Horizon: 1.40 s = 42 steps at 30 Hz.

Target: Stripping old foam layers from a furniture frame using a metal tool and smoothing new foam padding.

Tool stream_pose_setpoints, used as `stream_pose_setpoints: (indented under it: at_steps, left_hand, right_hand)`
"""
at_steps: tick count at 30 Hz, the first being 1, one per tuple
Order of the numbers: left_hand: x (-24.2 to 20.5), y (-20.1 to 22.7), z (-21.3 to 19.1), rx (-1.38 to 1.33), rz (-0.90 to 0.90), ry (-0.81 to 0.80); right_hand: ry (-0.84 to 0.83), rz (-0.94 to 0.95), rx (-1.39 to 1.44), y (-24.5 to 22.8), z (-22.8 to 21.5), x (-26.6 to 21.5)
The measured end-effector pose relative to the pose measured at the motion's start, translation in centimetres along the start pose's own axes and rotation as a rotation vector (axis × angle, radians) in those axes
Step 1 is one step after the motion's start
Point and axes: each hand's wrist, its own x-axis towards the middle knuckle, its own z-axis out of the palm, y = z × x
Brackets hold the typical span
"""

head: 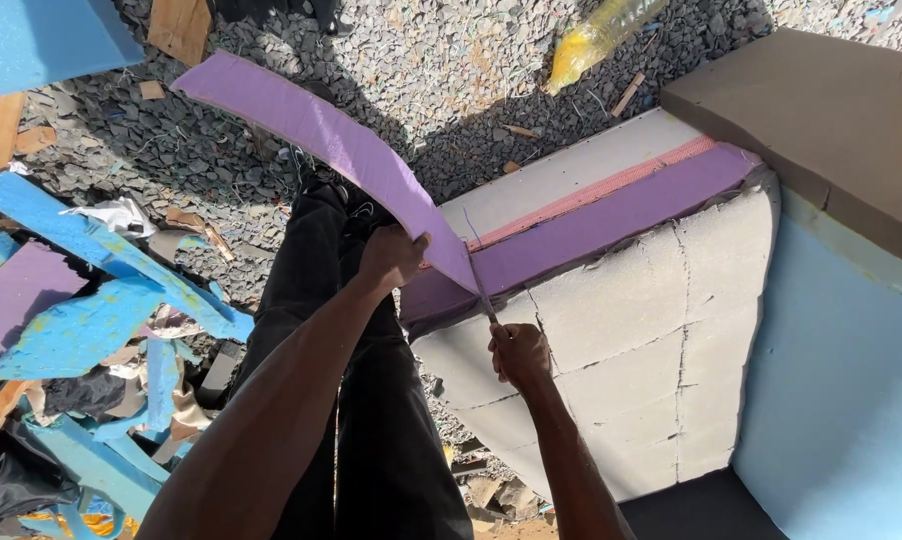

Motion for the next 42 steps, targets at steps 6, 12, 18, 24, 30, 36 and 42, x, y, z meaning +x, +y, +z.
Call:
stream_pose_setpoints:
  at_steps: [6,12,18,24,30,36,42]
  left_hand:
    - [-0.9,-2.3,1.5,0.456,0.752,0.501]
    - [-2.9,2.0,-4.1,0.132,0.162,0.160]
    - [-2.6,-0.9,-0.9,-0.172,0.007,0.191]
    - [-2.8,-1.9,-1.2,-0.267,0.026,0.184]
    - [-5.3,1.1,-6.7,-0.152,0.143,0.196]
    - [-4.5,-1.9,-4.5,-0.301,0.018,0.123]
    - [-4.4,-2.2,-6.3,-0.214,-0.006,-0.042]
  right_hand:
    - [-0.016,-0.111,-0.058,-0.5,1.3,3.5]
    - [-0.066,0.059,-0.055,-1.1,-0.4,-5.2]
    - [-0.015,-0.056,-0.094,-0.2,2.4,3.6]
    - [0.002,-0.057,-0.146,-1.6,2.3,-1.2]
    - [-0.015,0.026,-0.052,-1.5,1.7,-4.7]
    - [-0.017,-0.148,-0.100,-0.6,4.0,4.4]
    - [-0.041,0.014,-0.166,-2.5,2.3,-4.8]
